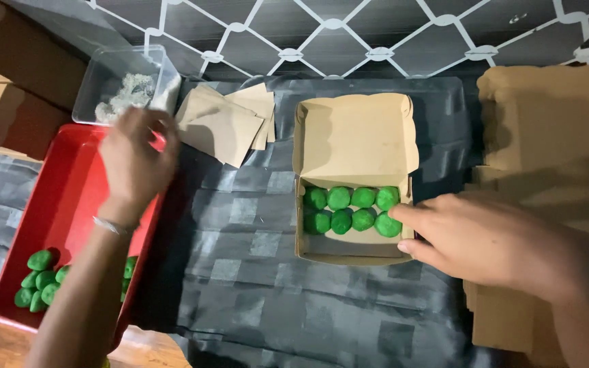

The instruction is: The person assembles a small cardboard box, fills it with green spherical food items from a tray, adds white powder using a spoon, and then folds the box closed.

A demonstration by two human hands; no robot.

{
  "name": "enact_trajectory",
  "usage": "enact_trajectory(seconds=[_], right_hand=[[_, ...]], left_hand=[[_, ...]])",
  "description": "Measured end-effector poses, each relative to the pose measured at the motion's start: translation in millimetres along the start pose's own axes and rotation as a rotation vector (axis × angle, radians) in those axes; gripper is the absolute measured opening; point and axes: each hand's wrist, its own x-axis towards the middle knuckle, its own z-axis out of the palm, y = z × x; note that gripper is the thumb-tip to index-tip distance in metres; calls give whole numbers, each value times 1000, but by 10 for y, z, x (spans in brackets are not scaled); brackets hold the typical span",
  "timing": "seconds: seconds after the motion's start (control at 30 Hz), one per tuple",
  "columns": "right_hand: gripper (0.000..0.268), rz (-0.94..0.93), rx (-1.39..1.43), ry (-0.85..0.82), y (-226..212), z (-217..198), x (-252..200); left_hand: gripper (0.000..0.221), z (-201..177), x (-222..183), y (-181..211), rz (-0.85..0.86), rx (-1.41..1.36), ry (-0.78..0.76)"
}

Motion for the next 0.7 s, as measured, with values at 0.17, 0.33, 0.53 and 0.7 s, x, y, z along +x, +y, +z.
enact_trajectory(seconds=[0.17,0.33,0.53,0.7], right_hand=[[36,-52,-128,-28,-109,-55,-12],[49,-50,-60,-46,-156,-87,-18],[46,-120,-37,8,-216,-46,10],[48,-331,16,130,-220,5,150]], left_hand=[[61,-182,-458,854,408,36,-7],[71,-389,-854,1310,508,-282,-387],[22,-351,-948,1298,544,-312,-361],[15,-422,-891,1159,483,-283,-300]])
